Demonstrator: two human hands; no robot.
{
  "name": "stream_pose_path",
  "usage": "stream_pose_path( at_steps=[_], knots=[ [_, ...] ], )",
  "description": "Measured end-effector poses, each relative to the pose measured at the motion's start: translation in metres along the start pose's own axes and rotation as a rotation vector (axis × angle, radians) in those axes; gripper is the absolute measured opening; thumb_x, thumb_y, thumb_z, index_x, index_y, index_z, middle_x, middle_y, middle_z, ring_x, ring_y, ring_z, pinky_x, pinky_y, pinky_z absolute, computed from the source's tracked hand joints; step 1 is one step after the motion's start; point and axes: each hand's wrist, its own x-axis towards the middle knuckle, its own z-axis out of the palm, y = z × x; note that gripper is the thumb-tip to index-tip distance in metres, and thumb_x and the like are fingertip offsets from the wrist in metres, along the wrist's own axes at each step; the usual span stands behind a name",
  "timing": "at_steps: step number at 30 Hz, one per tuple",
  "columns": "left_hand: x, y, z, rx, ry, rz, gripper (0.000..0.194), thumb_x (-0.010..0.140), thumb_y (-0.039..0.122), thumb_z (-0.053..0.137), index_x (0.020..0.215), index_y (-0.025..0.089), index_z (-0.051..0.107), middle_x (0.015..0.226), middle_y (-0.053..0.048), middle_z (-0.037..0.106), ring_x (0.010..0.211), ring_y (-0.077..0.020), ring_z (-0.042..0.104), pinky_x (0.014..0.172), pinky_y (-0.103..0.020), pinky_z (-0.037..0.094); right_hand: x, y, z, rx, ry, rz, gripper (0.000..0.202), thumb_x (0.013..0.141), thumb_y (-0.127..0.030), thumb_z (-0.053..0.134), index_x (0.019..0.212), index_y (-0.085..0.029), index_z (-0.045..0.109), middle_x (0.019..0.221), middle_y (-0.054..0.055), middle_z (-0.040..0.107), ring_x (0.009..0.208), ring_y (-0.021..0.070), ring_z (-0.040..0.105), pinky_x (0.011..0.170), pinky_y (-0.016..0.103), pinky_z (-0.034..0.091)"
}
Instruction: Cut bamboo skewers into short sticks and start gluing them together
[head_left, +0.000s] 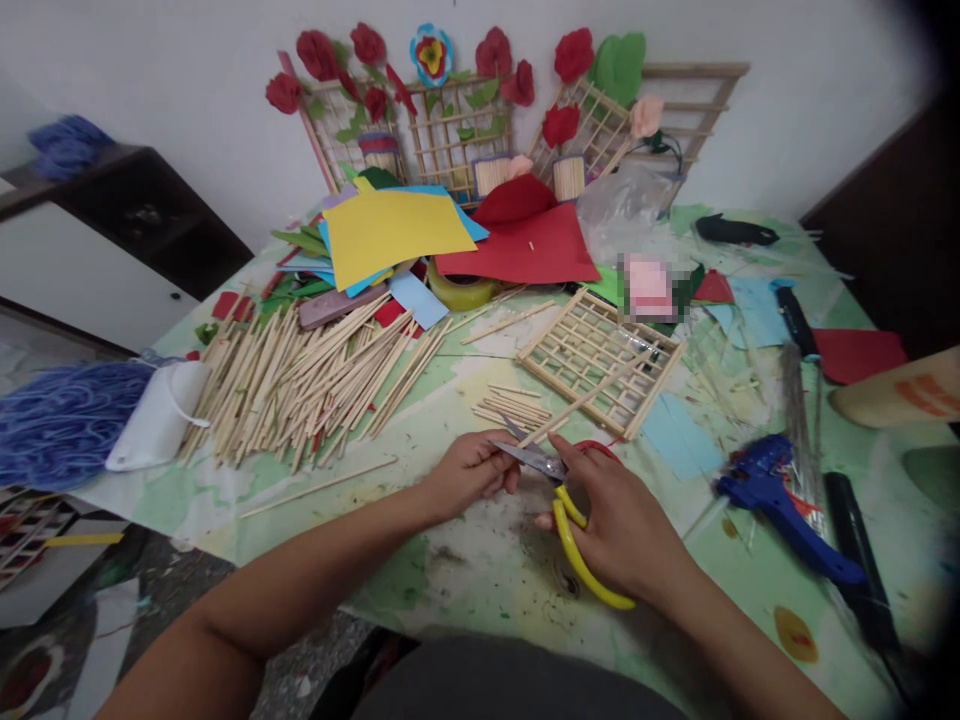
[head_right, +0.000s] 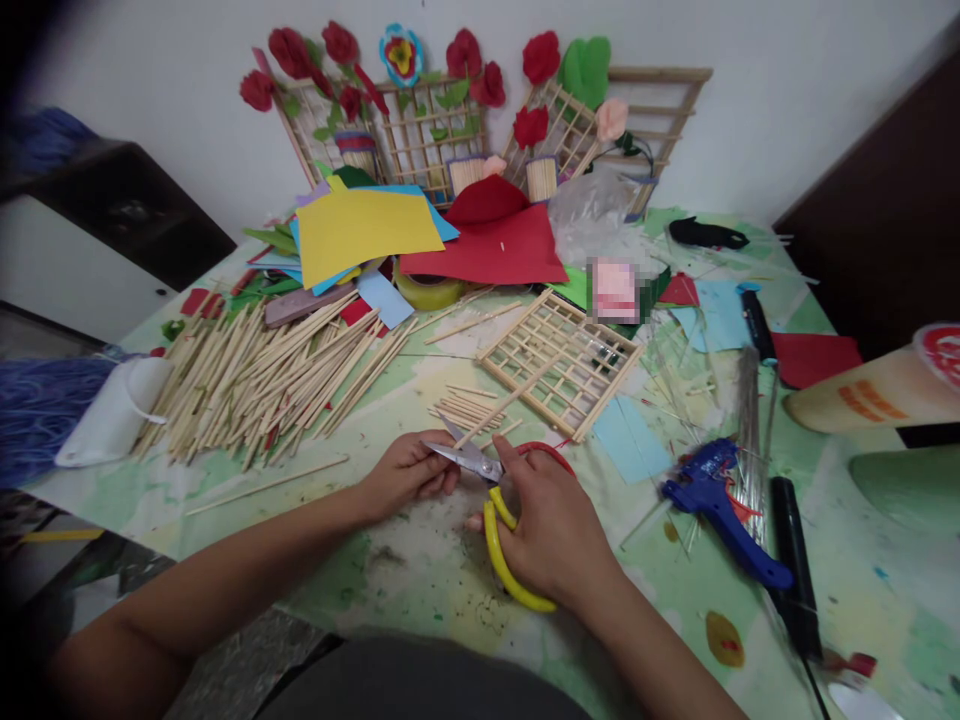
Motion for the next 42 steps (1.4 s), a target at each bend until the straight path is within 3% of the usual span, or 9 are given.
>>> stream_pose_path(
  at_steps=[15, 25, 32, 38, 42],
  knots=[
    [0.001, 0.004, 0.0, 0.065, -0.039, 0.062, 0.038, 0.084, 0.048, 0.049, 0.074, 0.012, 0.053, 0.062, -0.001, 0.055, 0.043, -0.0042, 0.037, 0.043, -0.018, 0.029, 0.0, -0.001, -0.006, 0.045, -0.028, 0.004, 0.071, 0.077, -0.047, 0.057, 0.137, -0.015, 0.038, 0.097, 0.01, 0.055, 0.09, 0.0237, 0.053, 0.079, 0.036, 0.043],
    [0.0, -0.005, -0.004, 0.257, 0.035, 0.056, 0.04, 0.088, 0.045, 0.042, 0.069, 0.012, 0.056, 0.059, 0.0, 0.052, 0.044, -0.0051, 0.037, 0.045, -0.018, 0.03, -0.001, 0.0, 0.0, 0.01, -0.02, 0.019, 0.063, 0.079, -0.036, 0.054, 0.136, -0.013, 0.04, 0.097, 0.011, 0.059, 0.09, 0.0236, 0.055, 0.079, 0.034, 0.043],
    [0.001, -0.005, -0.001, 0.131, 0.046, 0.041, 0.037, 0.084, 0.048, 0.048, 0.072, 0.013, 0.053, 0.06, 0.001, 0.052, 0.043, -0.0044, 0.036, 0.043, -0.018, 0.029, 0.001, 0.001, 0.003, -0.061, 0.002, 0.032, 0.066, 0.077, -0.038, 0.054, 0.138, -0.016, 0.037, 0.096, 0.01, 0.057, 0.09, 0.0242, 0.055, 0.079, 0.035, 0.042],
    [0.012, 0.001, -0.012, -0.159, 0.309, 0.043, 0.031, 0.081, 0.043, 0.055, 0.096, 0.015, 0.056, 0.054, 0.005, 0.05, 0.037, -0.0028, 0.031, 0.038, -0.015, 0.021, 0.002, 0.01, 0.006, -0.22, 0.091, 0.042, 0.077, 0.074, -0.04, 0.057, 0.143, -0.018, 0.028, 0.099, 0.011, 0.05, 0.095, 0.0269, 0.049, 0.086, 0.04, 0.04],
    [0.018, 0.005, -0.023, -0.24, 0.349, 0.03, 0.028, 0.079, 0.039, 0.058, 0.092, 0.015, 0.056, 0.053, 0.004, 0.052, 0.035, -0.0024, 0.032, 0.036, -0.015, 0.016, 0.005, 0.027, 0.011, -0.294, 0.167, 0.108, 0.071, 0.074, -0.033, 0.057, 0.139, -0.014, 0.036, 0.101, 0.013, 0.051, 0.098, 0.0275, 0.048, 0.089, 0.04, 0.038]
  ],
)
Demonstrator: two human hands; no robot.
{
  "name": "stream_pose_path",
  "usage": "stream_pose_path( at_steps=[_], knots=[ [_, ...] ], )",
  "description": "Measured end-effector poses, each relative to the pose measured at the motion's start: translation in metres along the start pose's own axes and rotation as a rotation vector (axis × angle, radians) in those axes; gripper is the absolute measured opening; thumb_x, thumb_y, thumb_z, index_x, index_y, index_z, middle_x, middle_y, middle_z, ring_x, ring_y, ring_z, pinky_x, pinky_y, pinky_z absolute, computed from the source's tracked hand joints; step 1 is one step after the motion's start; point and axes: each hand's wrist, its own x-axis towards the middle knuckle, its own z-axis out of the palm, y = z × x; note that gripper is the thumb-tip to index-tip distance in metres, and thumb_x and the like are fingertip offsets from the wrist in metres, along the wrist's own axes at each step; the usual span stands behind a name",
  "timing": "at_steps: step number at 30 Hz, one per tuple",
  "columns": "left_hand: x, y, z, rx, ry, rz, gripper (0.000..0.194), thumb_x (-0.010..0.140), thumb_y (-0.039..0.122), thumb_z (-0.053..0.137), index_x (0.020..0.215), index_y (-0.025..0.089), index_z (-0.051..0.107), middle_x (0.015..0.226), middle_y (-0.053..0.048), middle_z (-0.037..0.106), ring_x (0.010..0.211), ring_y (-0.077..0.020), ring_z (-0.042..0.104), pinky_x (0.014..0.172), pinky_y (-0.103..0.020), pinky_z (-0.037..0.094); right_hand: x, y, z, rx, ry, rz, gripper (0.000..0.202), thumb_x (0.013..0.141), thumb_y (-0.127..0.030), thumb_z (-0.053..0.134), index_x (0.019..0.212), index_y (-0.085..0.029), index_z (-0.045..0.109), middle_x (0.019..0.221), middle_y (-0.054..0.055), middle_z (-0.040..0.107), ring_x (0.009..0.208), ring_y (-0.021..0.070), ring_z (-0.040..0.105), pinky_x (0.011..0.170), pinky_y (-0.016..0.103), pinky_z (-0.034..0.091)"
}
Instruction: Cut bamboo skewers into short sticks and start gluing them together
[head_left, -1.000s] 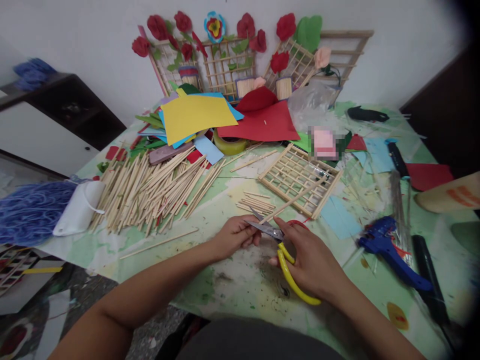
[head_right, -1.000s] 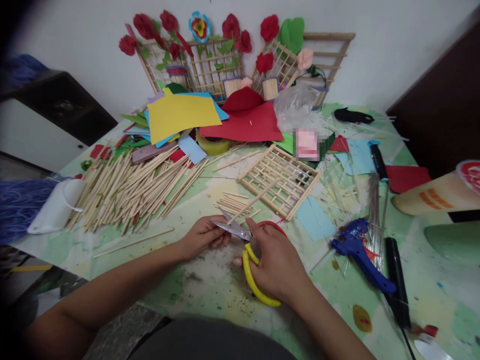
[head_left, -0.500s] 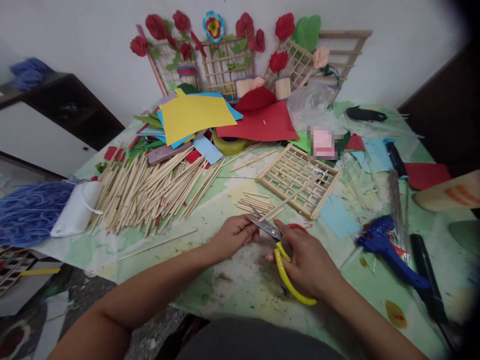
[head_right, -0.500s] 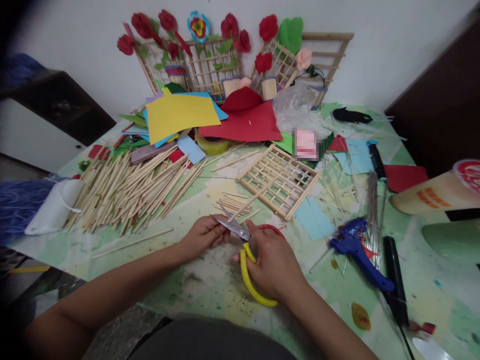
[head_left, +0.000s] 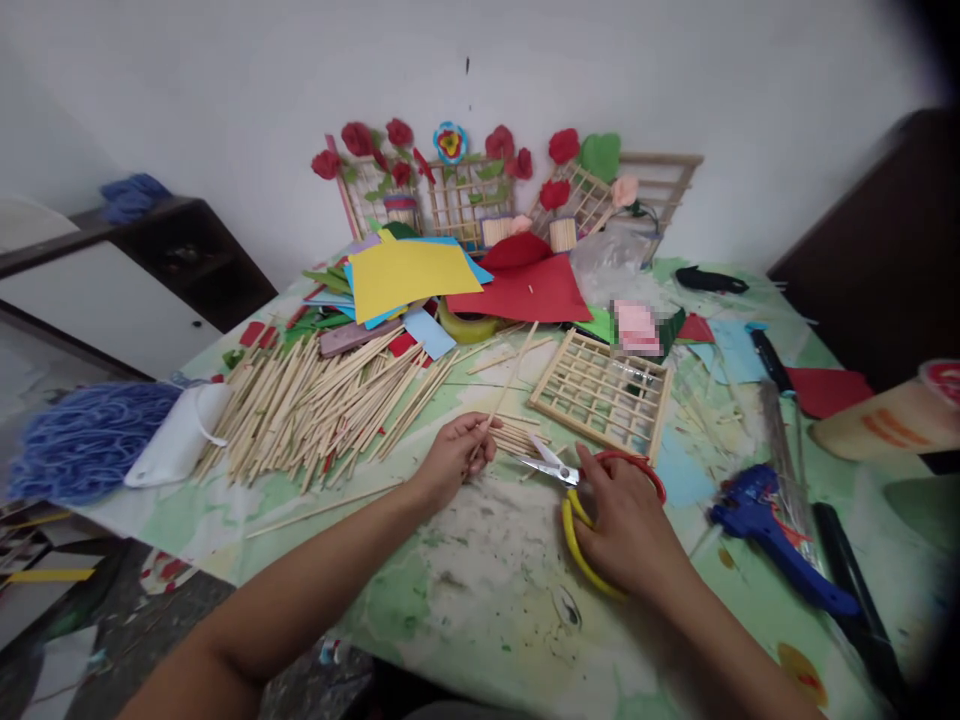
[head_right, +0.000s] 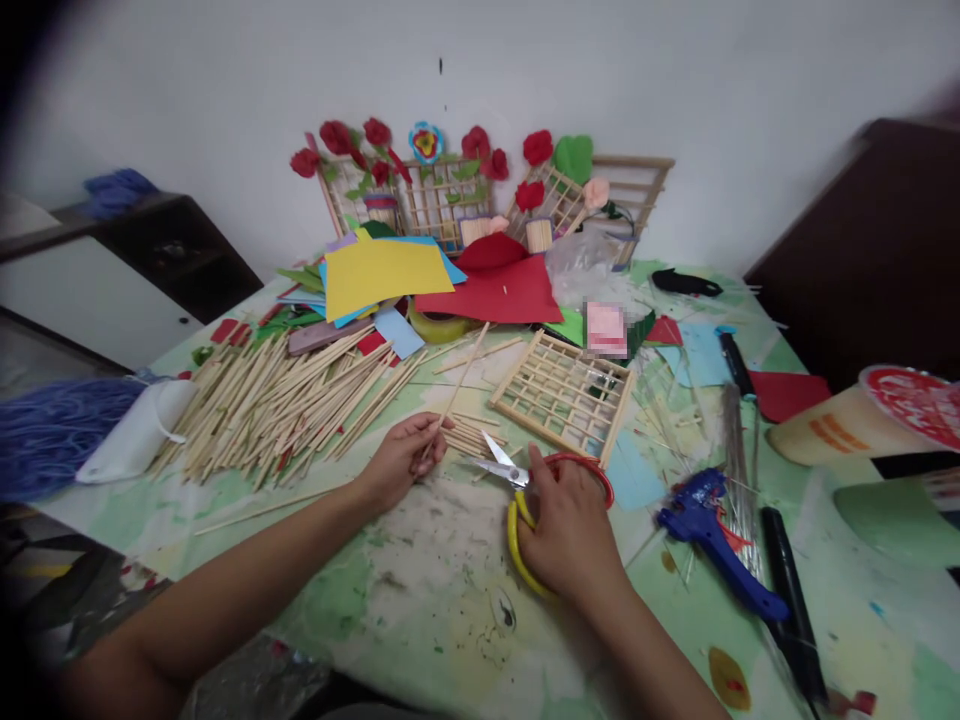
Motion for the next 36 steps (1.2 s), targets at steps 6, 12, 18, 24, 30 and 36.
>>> stream_pose_path(
  at_steps=[6, 12, 18, 24, 30, 36],
  knots=[
    [0.001, 0.0, -0.001, -0.034, -0.001, -0.013, 0.027, 0.075, 0.038, 0.061, 0.083, 0.013, 0.056, 0.056, 0.003, 0.053, 0.036, -0.0025, 0.038, 0.035, -0.015, 0.016, 0.013, 0.016, 0.005, 0.006, 0.1, 0.049, 0.068, 0.072, -0.031, 0.057, 0.134, -0.009, 0.04, 0.107, 0.015, 0.053, 0.102, 0.0273, 0.047, 0.091, 0.04, 0.037],
    [0.002, -0.004, -0.004, 0.087, -0.024, 0.051, 0.028, 0.079, 0.041, 0.056, 0.084, 0.013, 0.057, 0.057, 0.003, 0.052, 0.037, -0.0028, 0.035, 0.037, -0.016, 0.017, 0.013, 0.011, -0.006, -0.123, 0.252, 0.032, 0.051, 0.076, -0.035, 0.055, 0.12, -0.01, 0.054, 0.105, 0.014, 0.057, 0.099, 0.0299, 0.049, 0.087, 0.044, 0.037],
    [-0.002, 0.001, -0.008, 0.778, -0.009, 0.464, 0.021, 0.085, 0.029, 0.049, 0.089, 0.016, 0.065, 0.073, -0.002, 0.063, 0.065, -0.0119, 0.054, 0.061, -0.023, 0.041, 0.012, -0.024, -0.028, -0.224, 0.596, -0.282, 0.039, 0.086, -0.031, 0.049, 0.119, -0.011, 0.053, 0.114, 0.014, 0.057, 0.108, 0.0275, 0.045, 0.094, 0.041, 0.032],
    [-0.01, 0.004, -0.007, 1.167, -0.049, 0.715, 0.029, 0.091, 0.029, 0.04, 0.103, 0.016, 0.063, 0.096, -0.009, 0.068, 0.089, -0.0191, 0.061, 0.083, -0.03, 0.043, 0.048, -0.057, -0.022, -0.301, 0.342, -0.431, 0.03, 0.09, -0.023, 0.044, 0.116, -0.013, 0.055, 0.108, 0.012, 0.061, 0.106, 0.0244, 0.047, 0.095, 0.038, 0.026],
    [-0.006, 0.008, -0.014, 1.386, -0.014, 0.768, 0.032, 0.092, 0.029, 0.035, 0.097, 0.017, 0.065, 0.089, -0.012, 0.068, 0.084, -0.0216, 0.061, 0.077, -0.032, 0.042, 0.062, -0.066, -0.015, -0.332, 0.226, -0.393, 0.019, 0.085, -0.013, 0.046, 0.093, -0.016, 0.062, 0.082, 0.008, 0.064, 0.086, 0.0202, 0.054, 0.076, 0.031, 0.031],
    [-0.007, 0.01, -0.017, 1.524, 0.021, 0.762, 0.028, 0.09, 0.024, 0.037, 0.084, 0.018, 0.064, 0.076, -0.01, 0.064, 0.074, -0.0203, 0.059, 0.07, -0.029, 0.04, 0.061, -0.076, -0.011, -0.335, 0.191, -0.279, 0.019, 0.083, -0.014, 0.045, 0.083, -0.017, 0.064, 0.078, 0.009, 0.064, 0.08, 0.0204, 0.057, 0.07, 0.03, 0.033]
  ],
)
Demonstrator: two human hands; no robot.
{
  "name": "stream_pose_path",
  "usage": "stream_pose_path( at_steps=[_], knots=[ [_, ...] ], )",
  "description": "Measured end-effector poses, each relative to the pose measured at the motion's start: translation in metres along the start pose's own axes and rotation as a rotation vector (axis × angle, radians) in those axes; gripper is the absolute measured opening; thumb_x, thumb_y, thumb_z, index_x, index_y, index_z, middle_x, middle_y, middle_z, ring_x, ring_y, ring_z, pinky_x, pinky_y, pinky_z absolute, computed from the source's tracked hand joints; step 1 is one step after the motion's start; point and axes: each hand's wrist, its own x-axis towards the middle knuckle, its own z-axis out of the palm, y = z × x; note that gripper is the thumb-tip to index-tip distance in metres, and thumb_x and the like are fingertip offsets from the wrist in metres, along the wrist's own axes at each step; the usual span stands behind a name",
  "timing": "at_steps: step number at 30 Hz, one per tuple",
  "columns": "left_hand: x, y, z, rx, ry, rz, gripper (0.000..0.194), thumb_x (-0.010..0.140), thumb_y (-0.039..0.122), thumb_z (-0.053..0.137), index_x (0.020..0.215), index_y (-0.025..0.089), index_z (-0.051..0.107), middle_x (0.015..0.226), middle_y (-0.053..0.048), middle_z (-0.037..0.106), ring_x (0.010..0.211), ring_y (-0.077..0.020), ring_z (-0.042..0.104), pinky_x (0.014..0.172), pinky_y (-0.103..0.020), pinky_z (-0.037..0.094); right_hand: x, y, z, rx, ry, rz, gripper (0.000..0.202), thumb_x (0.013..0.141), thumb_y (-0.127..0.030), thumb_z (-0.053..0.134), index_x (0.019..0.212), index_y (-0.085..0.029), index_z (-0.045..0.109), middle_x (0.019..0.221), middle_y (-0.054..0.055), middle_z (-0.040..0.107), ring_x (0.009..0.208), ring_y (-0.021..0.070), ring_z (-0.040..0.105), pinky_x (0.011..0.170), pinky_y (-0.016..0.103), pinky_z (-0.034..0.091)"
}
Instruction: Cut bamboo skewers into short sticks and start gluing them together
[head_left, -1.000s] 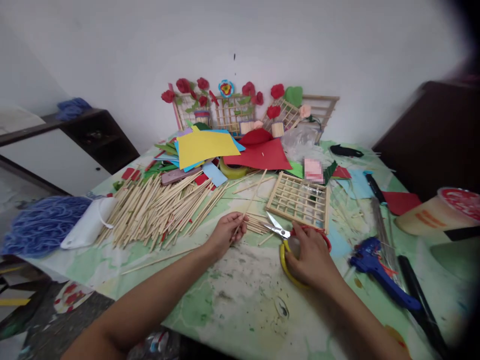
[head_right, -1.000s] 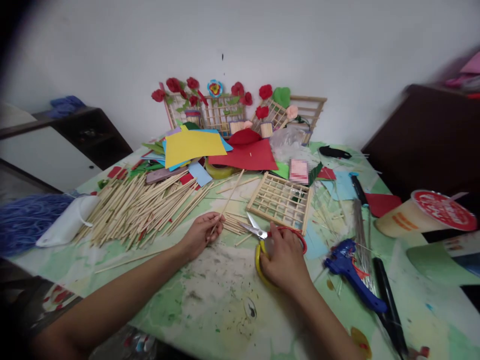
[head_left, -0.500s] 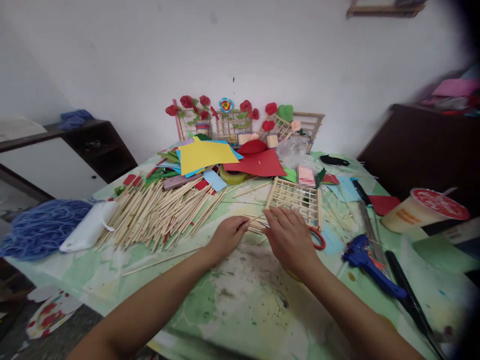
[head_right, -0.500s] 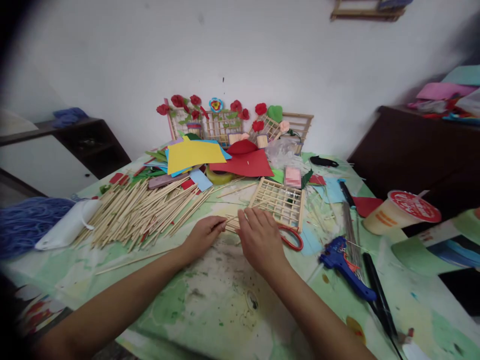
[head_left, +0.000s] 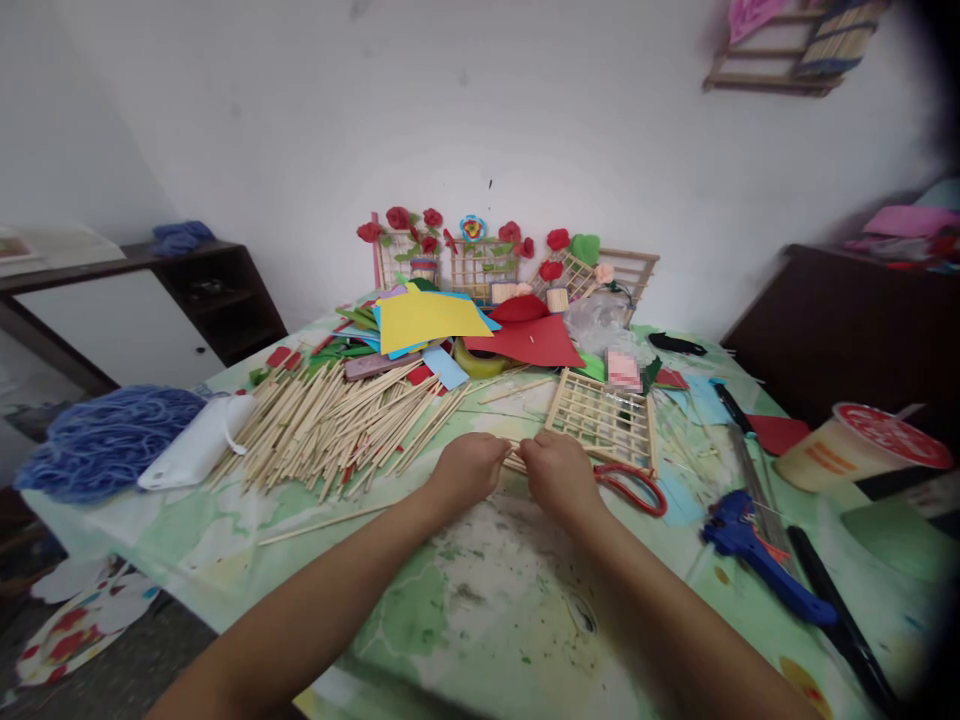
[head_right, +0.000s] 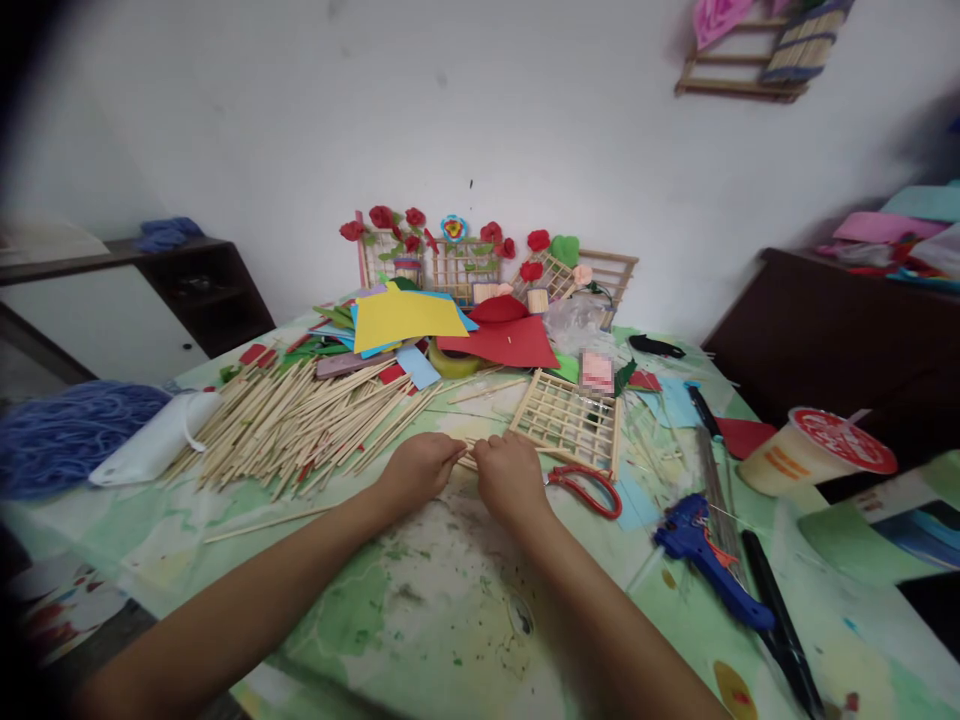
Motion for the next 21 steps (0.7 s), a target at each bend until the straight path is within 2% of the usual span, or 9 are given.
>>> stream_pose_path(
  at_steps=[7, 13, 17, 21],
  knots=[
    [0.0, 0.005, 0.002, 0.071, -0.037, -0.064, 0.023, 0.085, 0.02, 0.042, 0.079, 0.017, 0.064, 0.074, -0.01, 0.063, 0.072, -0.0213, 0.058, 0.066, -0.03, 0.04, 0.003, -0.008, 0.003, 0.018, -0.039, 0.102, 0.016, 0.079, -0.013, 0.049, 0.079, -0.017, 0.064, 0.076, 0.008, 0.066, 0.076, 0.0198, 0.062, 0.064, 0.027, 0.036],
    [0.012, 0.018, 0.01, 0.027, 0.048, -0.185, 0.023, 0.086, 0.018, 0.042, 0.08, 0.015, 0.064, 0.076, -0.011, 0.064, 0.075, -0.0221, 0.059, 0.071, -0.031, 0.041, 0.004, -0.009, 0.0, 0.021, -0.027, 0.208, 0.02, 0.084, -0.009, 0.043, 0.086, -0.014, 0.062, 0.079, 0.011, 0.067, 0.076, 0.0212, 0.064, 0.064, 0.028, 0.039],
    [0.017, 0.017, 0.01, -0.144, 0.208, -0.179, 0.027, 0.09, 0.025, 0.039, 0.09, 0.017, 0.064, 0.09, -0.01, 0.066, 0.088, -0.0201, 0.058, 0.08, -0.031, 0.042, 0.004, -0.003, -0.007, 0.048, 0.028, 0.168, 0.022, 0.084, -0.009, 0.041, 0.09, -0.014, 0.061, 0.087, 0.012, 0.066, 0.085, 0.0222, 0.061, 0.072, 0.03, 0.041],
    [0.017, 0.01, 0.011, -0.382, 0.396, -0.164, 0.018, 0.084, 0.029, 0.054, 0.086, 0.019, 0.069, 0.088, -0.007, 0.065, 0.089, -0.0193, 0.056, 0.085, -0.032, 0.042, -0.002, 0.002, -0.009, 0.082, 0.064, 0.115, 0.031, 0.081, -0.005, 0.041, 0.105, -0.013, 0.059, 0.095, 0.013, 0.065, 0.092, 0.0213, 0.059, 0.079, 0.029, 0.041]
  ],
)
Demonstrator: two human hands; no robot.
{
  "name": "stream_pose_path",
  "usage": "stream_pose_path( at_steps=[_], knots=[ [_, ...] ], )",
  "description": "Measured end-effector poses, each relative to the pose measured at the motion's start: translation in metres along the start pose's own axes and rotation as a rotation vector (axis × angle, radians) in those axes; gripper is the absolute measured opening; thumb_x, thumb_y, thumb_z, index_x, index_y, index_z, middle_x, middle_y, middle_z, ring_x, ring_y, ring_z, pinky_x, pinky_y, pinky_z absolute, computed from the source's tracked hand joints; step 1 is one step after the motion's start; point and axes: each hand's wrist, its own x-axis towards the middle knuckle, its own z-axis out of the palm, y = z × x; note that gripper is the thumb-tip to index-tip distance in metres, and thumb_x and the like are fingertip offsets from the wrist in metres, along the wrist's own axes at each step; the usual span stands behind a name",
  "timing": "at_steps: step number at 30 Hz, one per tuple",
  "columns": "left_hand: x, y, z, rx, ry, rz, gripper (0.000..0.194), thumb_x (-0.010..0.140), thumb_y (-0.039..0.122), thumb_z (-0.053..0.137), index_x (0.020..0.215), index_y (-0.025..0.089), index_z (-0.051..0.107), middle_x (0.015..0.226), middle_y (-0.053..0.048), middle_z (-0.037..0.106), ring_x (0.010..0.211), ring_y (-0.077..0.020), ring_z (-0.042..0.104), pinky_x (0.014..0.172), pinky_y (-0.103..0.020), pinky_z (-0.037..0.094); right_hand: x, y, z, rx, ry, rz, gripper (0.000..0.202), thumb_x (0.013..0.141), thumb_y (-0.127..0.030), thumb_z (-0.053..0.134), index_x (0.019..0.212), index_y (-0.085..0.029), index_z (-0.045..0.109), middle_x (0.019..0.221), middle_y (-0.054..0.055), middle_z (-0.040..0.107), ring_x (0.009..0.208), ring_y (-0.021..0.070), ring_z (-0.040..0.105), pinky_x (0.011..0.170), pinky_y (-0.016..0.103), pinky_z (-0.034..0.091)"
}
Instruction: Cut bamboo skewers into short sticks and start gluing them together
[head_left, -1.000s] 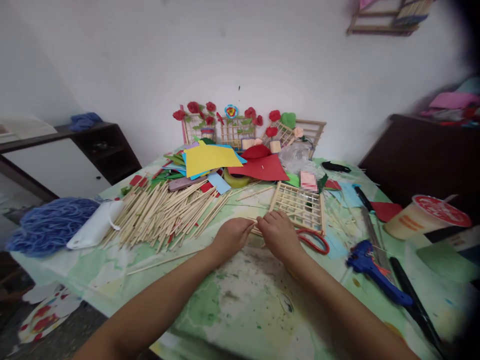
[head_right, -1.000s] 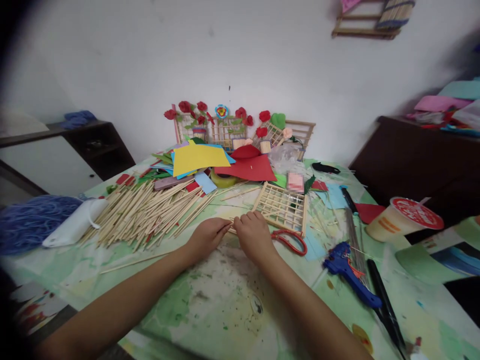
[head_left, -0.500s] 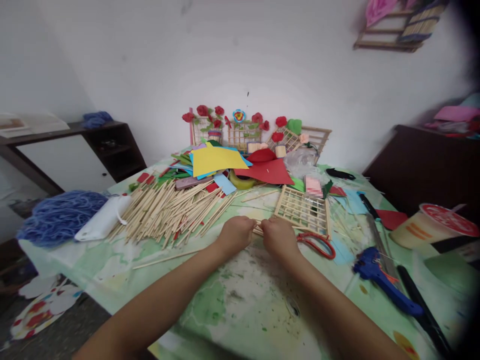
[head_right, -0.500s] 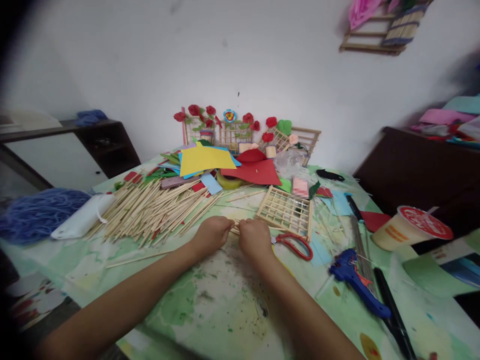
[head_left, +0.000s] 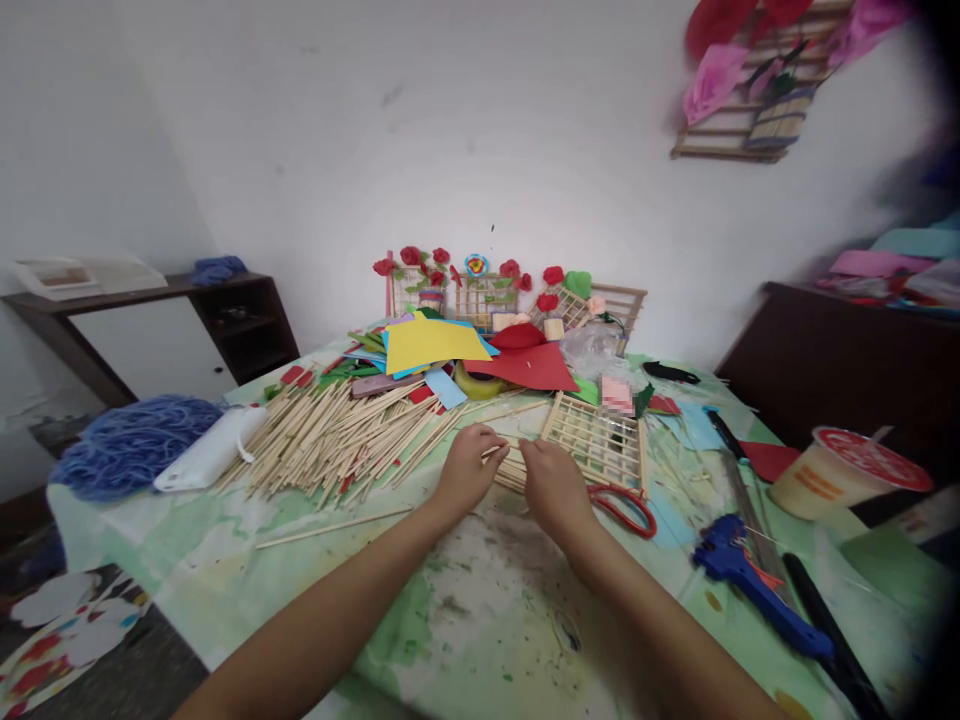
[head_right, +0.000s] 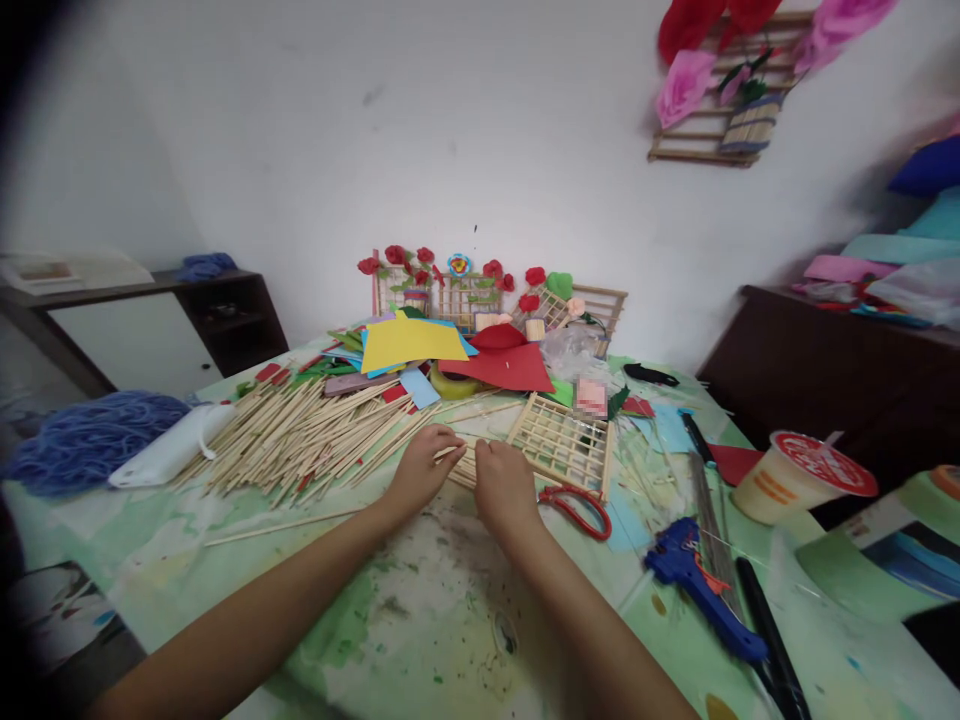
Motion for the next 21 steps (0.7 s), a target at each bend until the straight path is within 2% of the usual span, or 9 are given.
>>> stream_pose_path(
  at_steps=[2, 7, 14, 21],
  knots=[
    [-0.001, -0.002, 0.0, -0.075, 0.02, -0.015, 0.017, 0.081, 0.032, 0.059, 0.082, 0.02, 0.071, 0.083, -0.006, 0.065, 0.085, -0.0187, 0.057, 0.082, -0.032, 0.042, -0.004, 0.002, 0.001, 0.021, 0.01, -0.014, 0.036, 0.082, -0.005, 0.039, 0.112, -0.014, 0.057, 0.098, 0.013, 0.065, 0.093, 0.0215, 0.059, 0.079, 0.03, 0.041],
    [-0.003, 0.003, -0.004, -0.227, -0.022, -0.07, 0.017, 0.079, 0.033, 0.061, 0.08, 0.019, 0.071, 0.079, -0.006, 0.067, 0.077, -0.0171, 0.059, 0.072, -0.027, 0.044, -0.01, 0.005, -0.002, 0.083, 0.025, -0.021, 0.043, 0.082, -0.006, 0.038, 0.122, -0.013, 0.052, 0.103, 0.013, 0.066, 0.096, 0.0214, 0.059, 0.081, 0.03, 0.041],
    [-0.006, 0.006, -0.007, -0.313, -0.028, -0.14, 0.016, 0.075, 0.034, 0.065, 0.076, 0.019, 0.072, 0.077, -0.006, 0.068, 0.076, -0.0181, 0.061, 0.072, -0.028, 0.046, -0.012, 0.004, -0.008, 0.171, 0.022, -0.018, 0.042, 0.081, -0.005, 0.039, 0.118, -0.015, 0.055, 0.101, 0.012, 0.067, 0.097, 0.0204, 0.06, 0.082, 0.028, 0.04],
    [-0.008, 0.013, -0.005, -0.663, -0.046, -0.404, 0.018, 0.064, 0.031, 0.073, 0.073, 0.016, 0.071, 0.074, -0.004, 0.069, 0.068, -0.0155, 0.061, 0.065, -0.026, 0.048, -0.015, -0.001, -0.008, 0.253, -0.009, 0.014, 0.033, 0.086, -0.012, 0.038, 0.113, -0.02, 0.057, 0.091, 0.008, 0.069, 0.085, 0.0174, 0.062, 0.069, 0.023, 0.039]
  ],
)
